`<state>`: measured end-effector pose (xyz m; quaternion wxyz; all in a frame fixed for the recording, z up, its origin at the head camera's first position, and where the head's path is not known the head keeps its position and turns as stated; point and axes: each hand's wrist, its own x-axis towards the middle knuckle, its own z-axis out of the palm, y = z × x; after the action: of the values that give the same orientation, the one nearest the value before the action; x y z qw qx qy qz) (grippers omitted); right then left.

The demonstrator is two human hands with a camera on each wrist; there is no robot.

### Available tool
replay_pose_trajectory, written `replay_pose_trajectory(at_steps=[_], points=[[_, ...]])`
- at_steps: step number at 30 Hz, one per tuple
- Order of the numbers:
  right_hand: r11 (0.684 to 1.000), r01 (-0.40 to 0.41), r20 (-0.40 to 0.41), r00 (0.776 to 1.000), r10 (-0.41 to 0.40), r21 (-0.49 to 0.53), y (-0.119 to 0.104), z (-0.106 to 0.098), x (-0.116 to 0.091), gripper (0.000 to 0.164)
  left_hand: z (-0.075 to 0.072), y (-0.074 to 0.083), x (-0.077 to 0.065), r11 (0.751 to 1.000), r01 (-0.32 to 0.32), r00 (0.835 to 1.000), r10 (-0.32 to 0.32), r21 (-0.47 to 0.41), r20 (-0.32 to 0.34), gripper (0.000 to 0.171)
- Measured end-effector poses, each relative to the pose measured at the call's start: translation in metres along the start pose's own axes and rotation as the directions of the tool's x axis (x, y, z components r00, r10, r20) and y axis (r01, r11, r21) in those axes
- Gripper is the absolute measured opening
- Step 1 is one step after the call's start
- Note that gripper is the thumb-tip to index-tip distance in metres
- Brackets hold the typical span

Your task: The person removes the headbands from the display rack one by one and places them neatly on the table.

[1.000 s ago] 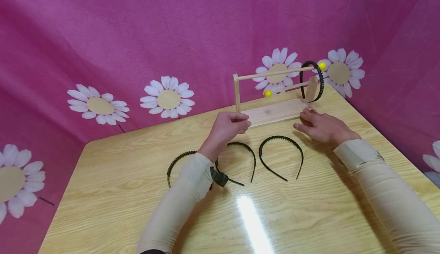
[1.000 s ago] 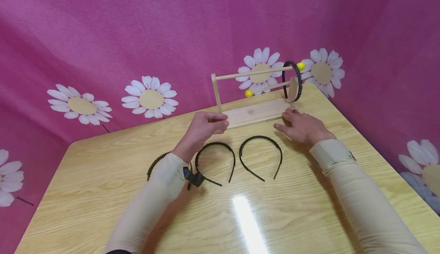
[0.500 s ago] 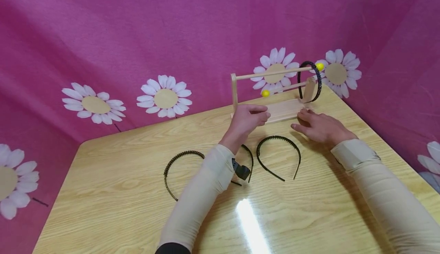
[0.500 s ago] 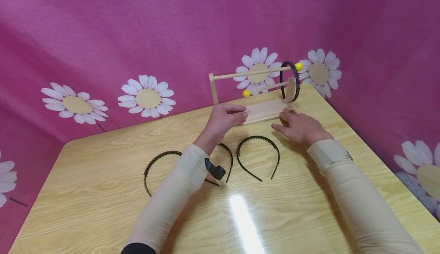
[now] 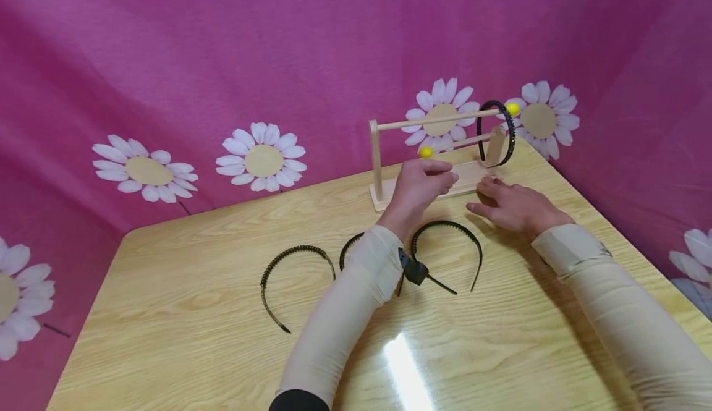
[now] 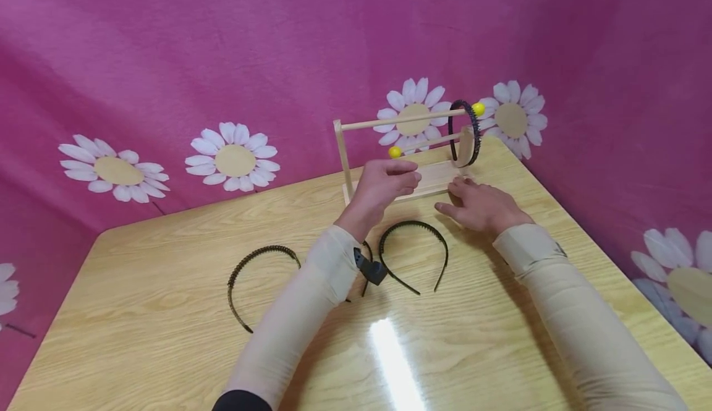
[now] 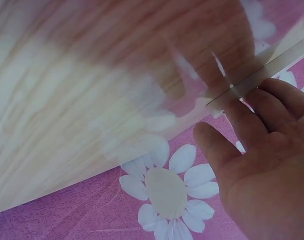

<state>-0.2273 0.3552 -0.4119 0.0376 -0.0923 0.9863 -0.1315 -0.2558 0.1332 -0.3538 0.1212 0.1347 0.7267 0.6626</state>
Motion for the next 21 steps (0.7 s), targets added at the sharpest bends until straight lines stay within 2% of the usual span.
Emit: replay_pose_trajectory(at_steps=[4,9,21], points=[[1.000,0.001,0.012,1.000,-0.001,-0.001,0.000,0.000,0.000,0.054,0.009,0.001,0.003,1.000,0.002,1.000,-0.002,-0.003,-0.003,0.023],[1.000,-0.006,0.039,0.999,0.006,-0.007,0.000,0.003,-0.001,0.052,0.016,0.001,0.008,0.999,0.002,1.000,-0.001,0.039,-0.018,0.023],[0.999,0.008,-0.011,1.000,-0.008,-0.031,-0.003,0.000,-0.001,0.050,0.045,0.005,0.023,0.992,-0.033,0.995,0.044,0.121,-0.092,0.021]])
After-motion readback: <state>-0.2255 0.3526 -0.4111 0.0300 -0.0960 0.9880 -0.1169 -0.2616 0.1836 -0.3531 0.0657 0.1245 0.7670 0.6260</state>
